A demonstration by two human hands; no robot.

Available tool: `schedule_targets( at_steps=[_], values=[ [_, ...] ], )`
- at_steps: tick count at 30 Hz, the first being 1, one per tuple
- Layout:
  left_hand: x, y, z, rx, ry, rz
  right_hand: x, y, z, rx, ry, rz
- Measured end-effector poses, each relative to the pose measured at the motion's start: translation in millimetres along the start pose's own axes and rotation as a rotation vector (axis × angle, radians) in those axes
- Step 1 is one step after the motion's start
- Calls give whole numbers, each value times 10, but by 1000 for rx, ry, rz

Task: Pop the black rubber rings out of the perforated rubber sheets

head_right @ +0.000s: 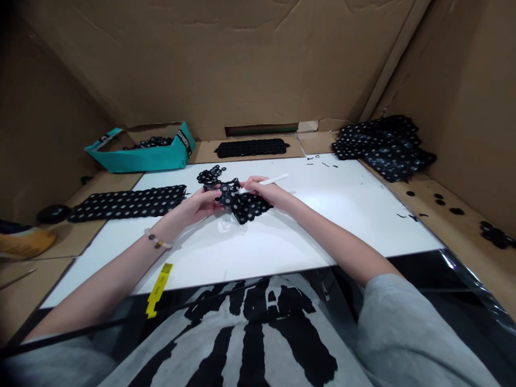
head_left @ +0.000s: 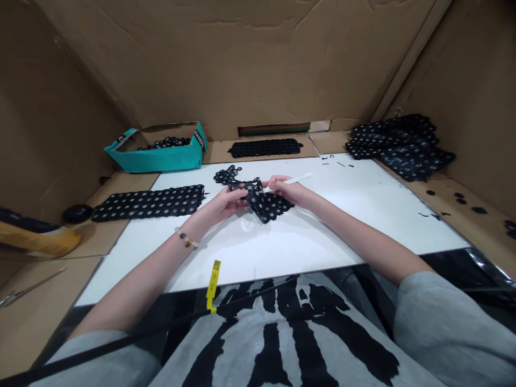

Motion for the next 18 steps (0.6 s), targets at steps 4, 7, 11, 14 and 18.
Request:
schedule_targets(
  at_steps=[4,7,11,14,18],
  values=[
    [31,-76,-38,46,3,96,28,-33,-19,-32,72,-87],
    [55,-32,-20,14,17,190,68,-19,-53,-92,80,-109],
    [17,61,19,-66,-31,202,104,-67,-124,-144,85,-167],
    [13,93,38,-80,-52,288,94,-116,-164,-169,101,-242],
    [48,69,47,2,-25,414,56,-125,-176,-185,109,-272]
  ],
)
Point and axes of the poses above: each hand's wrist, its own z-axis towards the middle knuckle, its own y-axis out of the back of the hand, x = y × z, the point moved 10 cm from there along z, towards the middle knuckle, and after that the axes turned 3 degrees about -x, right-handed, at the moved point
